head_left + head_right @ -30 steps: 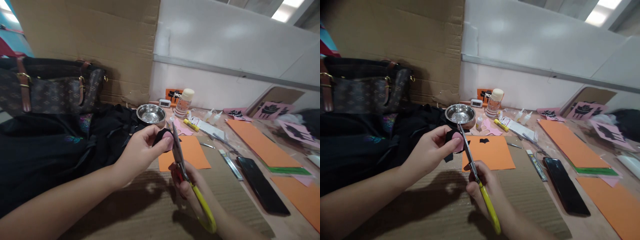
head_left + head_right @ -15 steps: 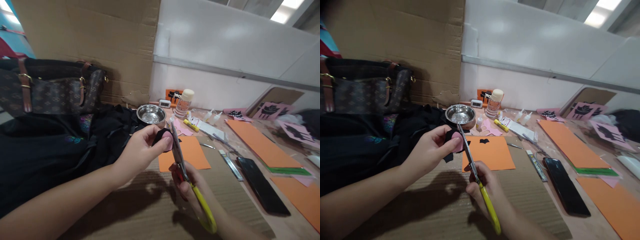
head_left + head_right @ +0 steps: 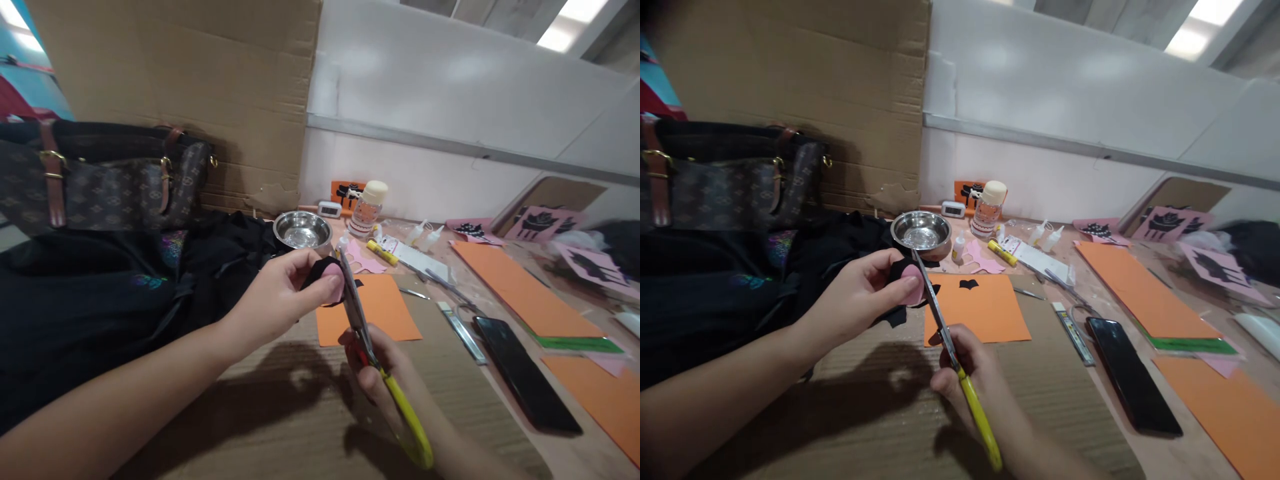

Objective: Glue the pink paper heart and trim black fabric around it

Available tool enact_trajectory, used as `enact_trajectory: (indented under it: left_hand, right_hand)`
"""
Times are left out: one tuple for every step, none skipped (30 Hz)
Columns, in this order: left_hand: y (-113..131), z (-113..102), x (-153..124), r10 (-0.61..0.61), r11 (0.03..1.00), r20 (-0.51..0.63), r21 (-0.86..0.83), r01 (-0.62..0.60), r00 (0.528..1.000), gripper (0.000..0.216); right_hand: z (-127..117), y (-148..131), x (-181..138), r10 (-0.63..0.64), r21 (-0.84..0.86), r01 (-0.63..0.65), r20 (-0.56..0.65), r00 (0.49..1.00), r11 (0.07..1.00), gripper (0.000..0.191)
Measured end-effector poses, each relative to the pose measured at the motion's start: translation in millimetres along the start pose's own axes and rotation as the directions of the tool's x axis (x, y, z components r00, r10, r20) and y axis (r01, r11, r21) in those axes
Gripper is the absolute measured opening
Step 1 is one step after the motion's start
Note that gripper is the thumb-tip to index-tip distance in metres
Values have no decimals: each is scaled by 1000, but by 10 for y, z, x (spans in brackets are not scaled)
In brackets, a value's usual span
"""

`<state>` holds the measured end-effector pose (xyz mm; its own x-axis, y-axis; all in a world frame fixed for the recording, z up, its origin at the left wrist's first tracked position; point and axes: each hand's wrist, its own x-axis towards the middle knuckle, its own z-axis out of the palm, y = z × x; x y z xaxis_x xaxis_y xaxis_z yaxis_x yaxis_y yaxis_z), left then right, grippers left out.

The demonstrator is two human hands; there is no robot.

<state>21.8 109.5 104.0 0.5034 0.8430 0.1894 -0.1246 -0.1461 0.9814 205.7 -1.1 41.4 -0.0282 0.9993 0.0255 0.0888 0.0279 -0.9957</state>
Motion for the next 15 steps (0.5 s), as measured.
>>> enact_trajectory:
  left_hand:
    - [6, -8, 4, -2, 1000, 8, -5, 2, 1000, 29]
    - [13, -16, 8, -1, 1000, 16, -9, 1, 1000, 29]
    - [19, -24, 12, 1, 1000, 19, -12, -1, 1000, 30]
    - [24, -32, 17, 2, 1000, 20, -11, -1, 1000, 30]
    - [28, -39, 22, -1, 1000, 19, -9, 1, 1000, 31]
    - [31, -47, 27, -6, 1000, 22, -6, 6, 1000, 32]
    - [32, -54, 32, -12, 1000, 28, -1, 12, 1000, 32]
    - [32, -61, 38, -16, 1000, 37, 7, 16, 999, 32]
    - [31, -67, 44, -20, 1000, 48, 16, 19, 999, 32]
    - [30, -73, 49, -24, 999, 60, 25, 22, 998, 32]
    - [29, -76, 54, -27, 999, 70, 30, 25, 997, 32]
    - [29, -78, 58, -31, 999, 79, 30, 29, 996, 31]
    - [28, -79, 60, -35, 999, 87, 25, 33, 996, 31]
    - [28, -78, 62, -40, 999, 94, 17, 38, 995, 30]
    - [28, -77, 63, -43, 999, 102, 7, 42, 994, 29]
  right_hand:
    - [0, -2, 2, 7, 2, -7, 0, 1000, 1000, 67]
    - [-1, -6, 4, 18, 5, -18, 6, 1000, 1000, 68]
    - [-2, -9, 6, 24, 8, -24, 8, 1000, 1000, 69]
    - [-3, -12, 8, 24, 11, -25, 8, 1000, 1000, 69]
    - [-4, -13, 8, 23, 9, -23, 12, 1000, 1000, 68]
    - [-4, -12, 7, 18, 6, -18, 19, 1000, 1000, 67]
    - [-5, -8, 6, 12, 3, -12, 28, 1000, 1000, 66]
    - [-5, -3, 4, 3, 2, -3, 38, 999, 1000, 65]
    - [-4, 3, 1, -10, 2, 10, 45, 999, 1000, 65]
    - [-2, 8, -2, -22, 0, 22, 51, 998, 1000, 65]
    - [0, 13, -6, -33, 1, 33, 54, 998, 999, 65]
    - [2, 15, -11, -39, 5, 38, 55, 998, 999, 66]
    - [4, 16, -16, -33, 12, 32, 56, 998, 999, 66]
    - [6, 16, -21, -20, 19, 19, 57, 998, 1000, 66]
    - [8, 15, -25, -9, 24, 8, 58, 998, 1000, 66]
